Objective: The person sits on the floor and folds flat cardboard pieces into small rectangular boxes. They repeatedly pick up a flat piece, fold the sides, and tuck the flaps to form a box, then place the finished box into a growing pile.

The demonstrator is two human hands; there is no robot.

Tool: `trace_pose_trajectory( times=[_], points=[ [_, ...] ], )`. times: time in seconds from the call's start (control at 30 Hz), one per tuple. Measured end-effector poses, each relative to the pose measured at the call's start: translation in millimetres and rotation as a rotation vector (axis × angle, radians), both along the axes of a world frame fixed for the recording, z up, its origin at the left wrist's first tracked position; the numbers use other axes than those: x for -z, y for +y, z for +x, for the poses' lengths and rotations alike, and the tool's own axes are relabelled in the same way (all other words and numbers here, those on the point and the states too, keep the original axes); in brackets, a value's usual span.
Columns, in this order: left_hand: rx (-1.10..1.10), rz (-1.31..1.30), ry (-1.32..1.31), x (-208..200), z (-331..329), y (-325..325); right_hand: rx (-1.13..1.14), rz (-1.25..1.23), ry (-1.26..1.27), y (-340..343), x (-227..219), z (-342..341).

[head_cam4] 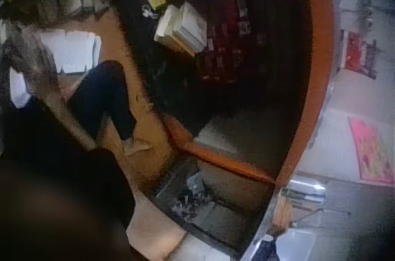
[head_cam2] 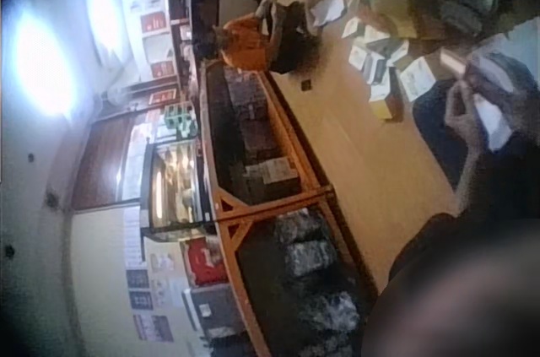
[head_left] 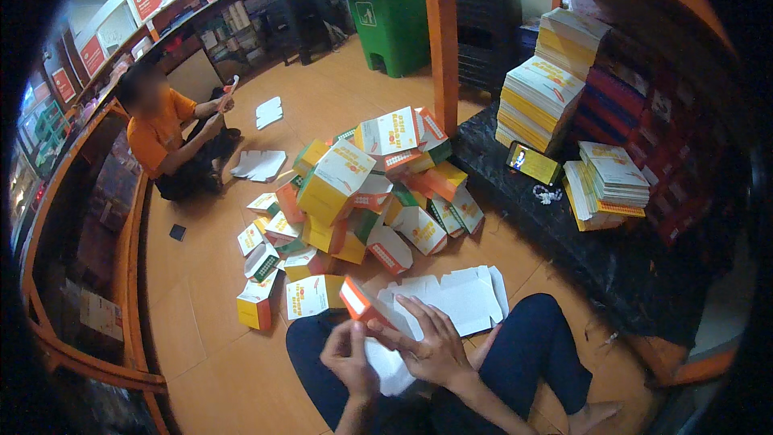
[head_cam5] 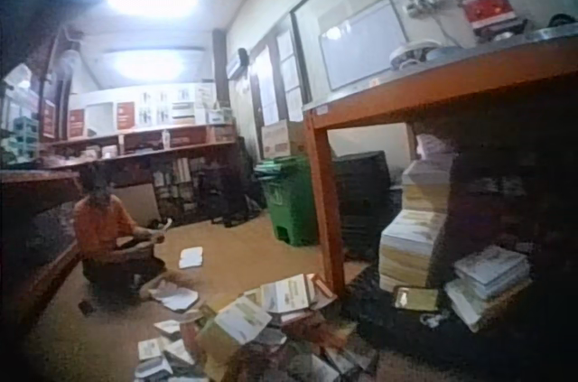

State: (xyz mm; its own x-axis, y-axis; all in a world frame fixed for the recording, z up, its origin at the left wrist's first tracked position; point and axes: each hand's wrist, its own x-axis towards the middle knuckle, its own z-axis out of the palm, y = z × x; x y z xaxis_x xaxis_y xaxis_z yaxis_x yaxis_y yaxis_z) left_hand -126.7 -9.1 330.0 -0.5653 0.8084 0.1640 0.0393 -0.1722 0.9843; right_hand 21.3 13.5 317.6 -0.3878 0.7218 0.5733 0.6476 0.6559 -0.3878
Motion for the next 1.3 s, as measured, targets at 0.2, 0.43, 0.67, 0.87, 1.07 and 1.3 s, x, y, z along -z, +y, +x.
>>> trace_pose_trajectory(
  times=[0.2,0.43,0.67,0.87,1.07,1.3],
  points=[
    [0.032,0.119,-0.512,3.1,-9.4,8.7,0.208,-0.196,0.313,-8.5,3.3,6.1],
    [0.279,-0.255,-0.352,8.9,10.4,-5.8,0.024,-0.1,0.404,-3.9,-25.0,2.1],
    [0.093,-0.02,-0.058,9.8,8.4,-4.7,0.014,-0.313,0.637,-3.3,-37.6,27.6],
    [0.078,0.113,0.3,41.5,16.5,-18.3,-0.161,-0.369,0.77,-6.3,-34.9,10.4],
    [0.233,0.071,0.415,68.2,17.0,-30.4,-0.138,-0.217,0.728,-8.3,-36.0,8.2],
    [0.187,-0.048,1.006,102.1,-26.9,-46.5,-0.146,-0.152,0.705,-6.8,-37.9,9.1]
  ],
)
